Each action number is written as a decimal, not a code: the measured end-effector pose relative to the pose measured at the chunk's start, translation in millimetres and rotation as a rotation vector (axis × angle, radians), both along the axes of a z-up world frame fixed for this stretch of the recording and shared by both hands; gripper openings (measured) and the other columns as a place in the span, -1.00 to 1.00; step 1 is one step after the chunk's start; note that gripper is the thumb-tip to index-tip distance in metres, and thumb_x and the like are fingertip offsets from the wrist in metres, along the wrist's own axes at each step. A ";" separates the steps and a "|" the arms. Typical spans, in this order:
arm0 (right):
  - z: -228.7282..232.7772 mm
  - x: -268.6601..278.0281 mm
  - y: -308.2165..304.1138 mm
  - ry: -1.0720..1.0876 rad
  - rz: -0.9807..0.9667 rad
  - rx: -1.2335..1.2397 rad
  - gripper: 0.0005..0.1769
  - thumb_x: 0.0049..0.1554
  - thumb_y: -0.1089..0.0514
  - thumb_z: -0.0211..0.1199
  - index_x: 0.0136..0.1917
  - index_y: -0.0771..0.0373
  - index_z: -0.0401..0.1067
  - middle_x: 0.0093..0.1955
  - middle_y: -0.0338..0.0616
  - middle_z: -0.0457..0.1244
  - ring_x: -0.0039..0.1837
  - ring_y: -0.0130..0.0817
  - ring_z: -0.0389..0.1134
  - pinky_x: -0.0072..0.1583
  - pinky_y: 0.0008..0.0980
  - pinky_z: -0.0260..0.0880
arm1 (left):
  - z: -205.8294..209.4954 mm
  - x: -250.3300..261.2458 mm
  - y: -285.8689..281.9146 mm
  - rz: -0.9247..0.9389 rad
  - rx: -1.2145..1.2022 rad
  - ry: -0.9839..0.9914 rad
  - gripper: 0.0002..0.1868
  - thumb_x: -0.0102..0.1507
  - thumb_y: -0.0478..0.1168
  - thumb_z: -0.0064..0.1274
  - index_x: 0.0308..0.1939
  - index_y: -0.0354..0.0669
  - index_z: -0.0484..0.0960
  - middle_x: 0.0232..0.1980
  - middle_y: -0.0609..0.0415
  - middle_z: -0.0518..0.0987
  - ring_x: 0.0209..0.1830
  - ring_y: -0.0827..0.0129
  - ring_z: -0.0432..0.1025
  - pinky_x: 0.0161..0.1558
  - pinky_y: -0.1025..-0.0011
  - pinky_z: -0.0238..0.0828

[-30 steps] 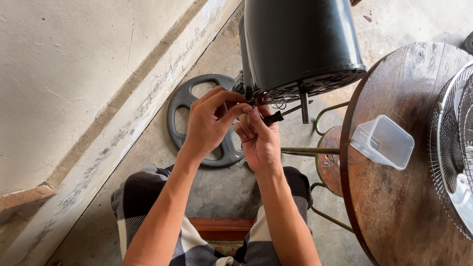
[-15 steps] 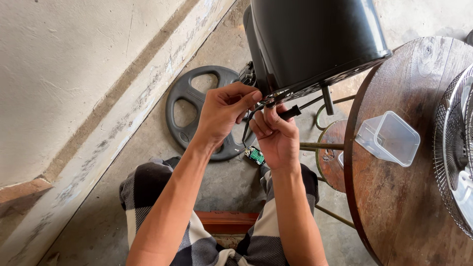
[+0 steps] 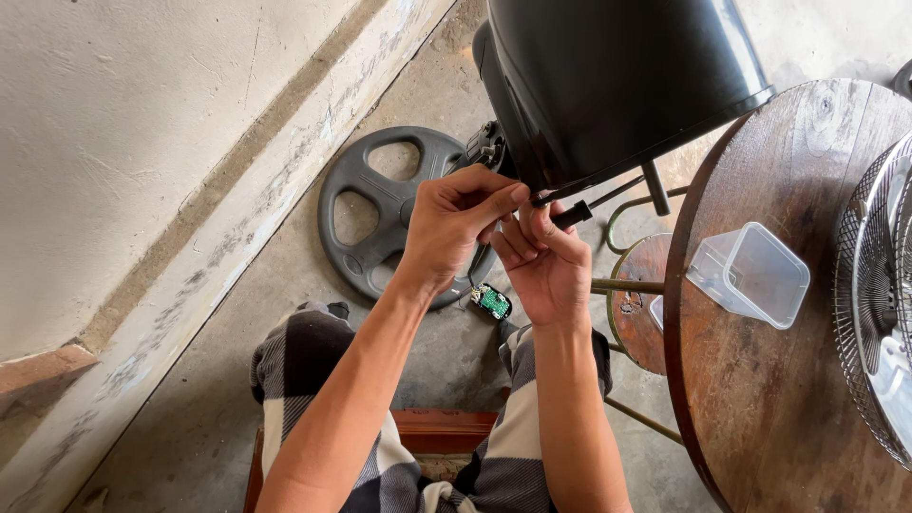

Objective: The person uses a screwdriver to tighten screws on the rear of a black fan motor housing, then picks up a metal fan cage and aligns it with the motor assembly. The person handles the motor housing, screws, and cage while seated.

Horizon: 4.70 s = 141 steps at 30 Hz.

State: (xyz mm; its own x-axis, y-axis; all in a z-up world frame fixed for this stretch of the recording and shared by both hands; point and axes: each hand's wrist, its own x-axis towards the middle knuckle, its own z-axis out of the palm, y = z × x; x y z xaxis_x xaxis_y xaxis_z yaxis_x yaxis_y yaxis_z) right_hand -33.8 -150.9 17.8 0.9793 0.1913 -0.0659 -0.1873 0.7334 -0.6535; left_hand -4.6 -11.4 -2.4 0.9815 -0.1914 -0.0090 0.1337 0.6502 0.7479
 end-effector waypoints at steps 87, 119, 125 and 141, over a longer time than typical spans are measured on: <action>15.5 -11.6 11.3 -0.039 -0.564 -0.441 -0.90 0.34 0.30 0.25 -0.05 0.37 0.45 -0.37 -0.35 0.07 -0.30 -0.59 -0.02 -0.20 -0.48 0.01 | 29.1 1.8 -16.9 0.148 0.419 -0.104 -0.79 0.22 -0.31 0.28 -0.06 -0.21 0.76 -0.28 0.18 0.65 -0.66 0.66 0.41 -0.70 0.63 0.27; 39.0 -3.4 -1.4 0.168 -0.391 -0.287 -0.67 0.29 0.23 0.11 -0.32 0.16 0.17 -0.42 -0.37 -0.04 -0.33 -0.56 -0.05 -0.25 -0.46 -0.01 | 28.2 -3.3 -31.3 0.316 0.592 -0.251 -0.82 0.26 -0.33 0.27 -0.05 -0.14 0.75 -0.28 0.22 0.64 -0.56 0.66 0.34 -0.52 0.57 0.25; 40.7 -2.7 -9.1 0.250 -0.315 -0.197 -0.67 0.27 0.21 0.09 -0.34 0.13 0.17 -0.43 -0.36 -0.04 -0.34 -0.57 -0.05 -0.26 -0.48 -0.03 | 25.9 -2.5 -28.1 0.278 0.616 -0.266 -0.88 0.27 -0.35 0.27 -0.11 -0.14 0.75 -0.32 0.22 0.61 -0.55 0.64 0.34 -0.52 0.57 0.23; 23.8 0.2 -31.2 0.175 -0.195 -0.157 -0.70 0.30 0.30 0.22 -0.27 0.22 0.28 -0.25 -0.23 0.16 -0.23 -0.50 0.01 -0.18 -0.44 0.05 | 33.7 -0.8 -19.5 0.258 0.748 -0.400 -0.83 0.27 -0.33 0.28 -0.06 -0.09 0.72 -0.37 0.20 0.51 -0.51 0.59 0.34 -0.46 0.53 0.27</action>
State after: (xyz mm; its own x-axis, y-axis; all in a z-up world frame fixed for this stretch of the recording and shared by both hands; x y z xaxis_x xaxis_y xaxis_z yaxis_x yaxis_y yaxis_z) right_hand -33.6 -182.1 41.6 0.9676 -0.0254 -0.2511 -0.1726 0.6595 -0.7317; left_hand -5.4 -30.9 31.3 0.9497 -0.0456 0.3097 -0.3119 -0.0542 0.9486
